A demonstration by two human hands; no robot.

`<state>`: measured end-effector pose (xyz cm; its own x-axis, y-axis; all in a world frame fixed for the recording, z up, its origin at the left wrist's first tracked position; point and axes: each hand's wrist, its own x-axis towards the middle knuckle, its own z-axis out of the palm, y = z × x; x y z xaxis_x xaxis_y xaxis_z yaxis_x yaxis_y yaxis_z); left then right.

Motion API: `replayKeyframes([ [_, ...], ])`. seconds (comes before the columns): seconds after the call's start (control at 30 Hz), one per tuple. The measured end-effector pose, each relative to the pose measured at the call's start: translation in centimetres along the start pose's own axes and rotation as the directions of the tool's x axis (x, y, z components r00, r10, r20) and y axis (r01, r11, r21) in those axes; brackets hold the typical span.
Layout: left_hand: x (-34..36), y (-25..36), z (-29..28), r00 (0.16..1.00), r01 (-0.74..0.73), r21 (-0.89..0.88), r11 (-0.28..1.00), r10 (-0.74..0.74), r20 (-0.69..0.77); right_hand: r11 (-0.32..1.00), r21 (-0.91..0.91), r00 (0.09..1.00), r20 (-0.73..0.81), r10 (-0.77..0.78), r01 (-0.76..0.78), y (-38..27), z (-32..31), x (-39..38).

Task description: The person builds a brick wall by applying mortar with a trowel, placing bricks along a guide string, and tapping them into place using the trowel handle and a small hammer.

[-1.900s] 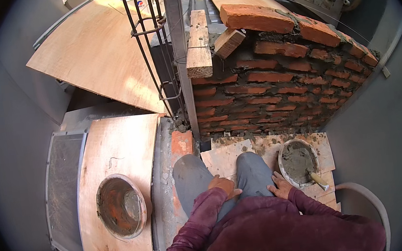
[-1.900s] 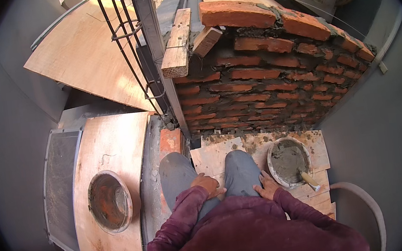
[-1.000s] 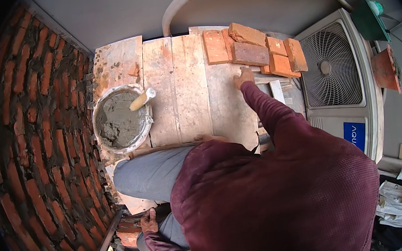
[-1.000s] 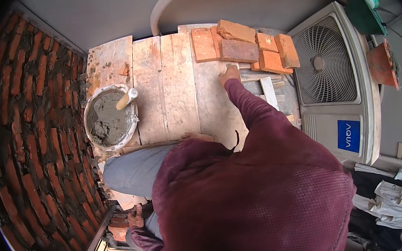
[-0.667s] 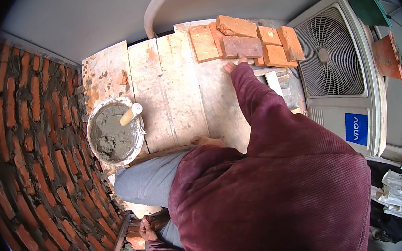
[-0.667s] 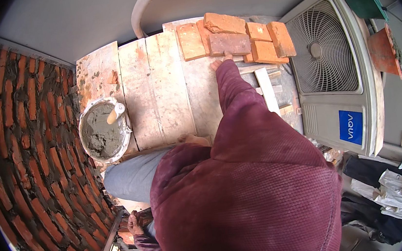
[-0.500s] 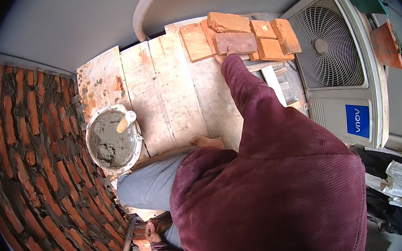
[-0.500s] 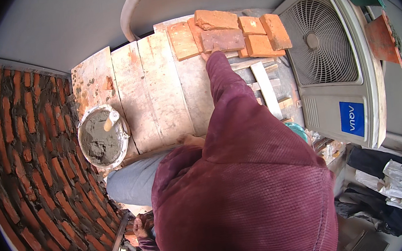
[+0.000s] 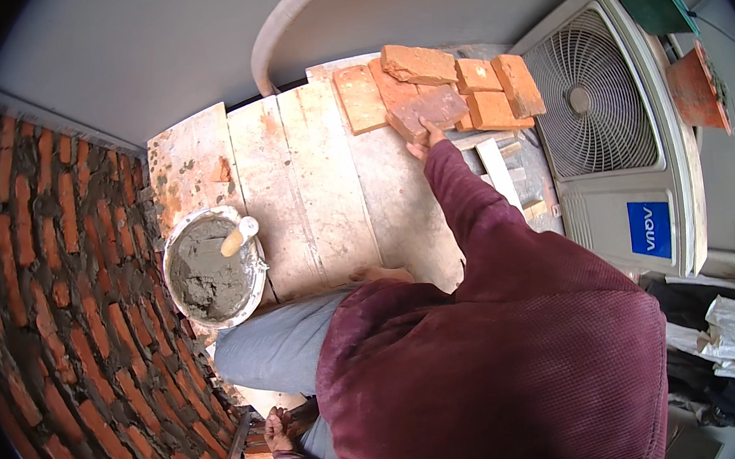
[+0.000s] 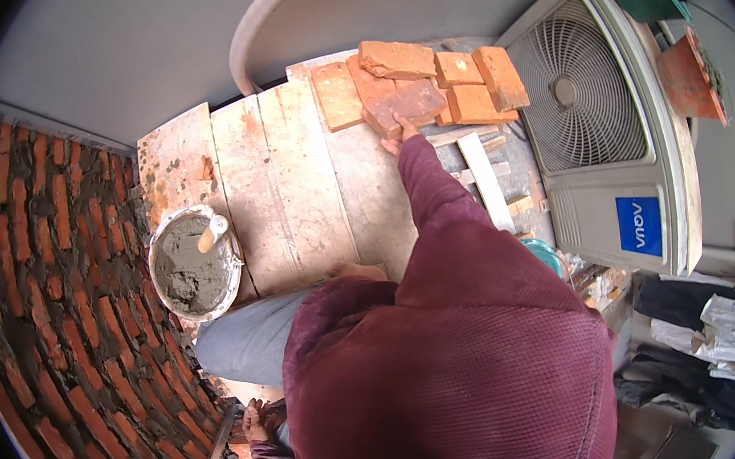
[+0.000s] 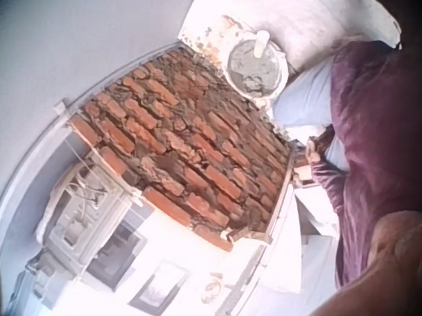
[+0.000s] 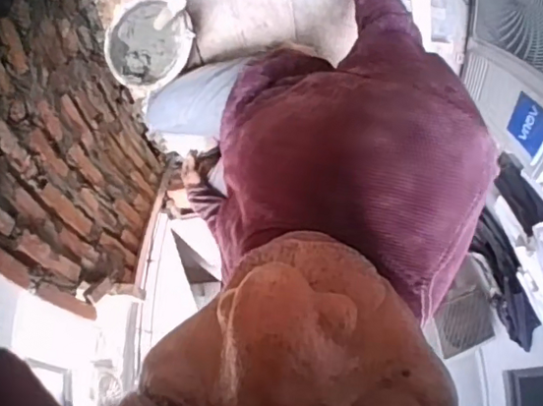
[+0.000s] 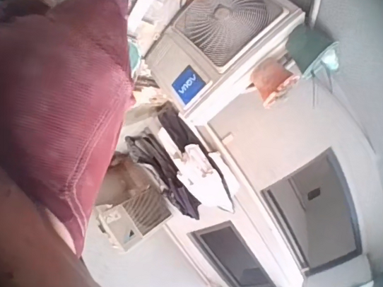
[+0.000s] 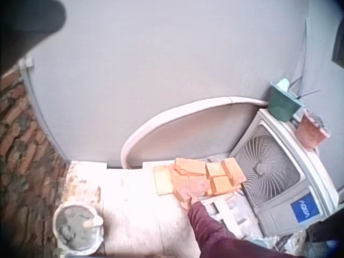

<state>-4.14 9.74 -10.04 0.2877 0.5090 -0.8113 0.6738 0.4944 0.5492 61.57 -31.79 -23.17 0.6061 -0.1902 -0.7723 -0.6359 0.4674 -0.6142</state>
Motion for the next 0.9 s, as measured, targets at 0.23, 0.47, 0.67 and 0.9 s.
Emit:
replayKeyframes([
  [0.23, -3.0, 3.1, 3.6, 0.945, -0.316, -0.286, 0.905, 0.272, -0.181, 0.983, -0.178, 0.85, 0.522, 0.065, 0.034, 1.0, 0.6, -15.1],
  [0.47, -10.7, 15.4, 16.6, 0.76, -0.594, -0.498, 0.631, 0.644, -0.09, 0.876, -0.48, 0.201, 0.865, 0.461, 0.056, 5.7, 10.8, -33.7],
  [0.67, -12.2, 14.3, 18.9, 0.58, -0.755, -0.638, 0.156, 0.613, -0.537, 0.705, -0.669, -0.295, 0.642, 0.708, 0.235, 15.6, 14.0, -45.9],
  [0.9, -18.0, 8.9, 12.8, 0.578, -0.71, -0.636, -0.301, 0.267, -0.771, 0.491, -0.218, -0.471, 0.137, 0.871, 0.844, 20.5, 16.1, -50.7],
])
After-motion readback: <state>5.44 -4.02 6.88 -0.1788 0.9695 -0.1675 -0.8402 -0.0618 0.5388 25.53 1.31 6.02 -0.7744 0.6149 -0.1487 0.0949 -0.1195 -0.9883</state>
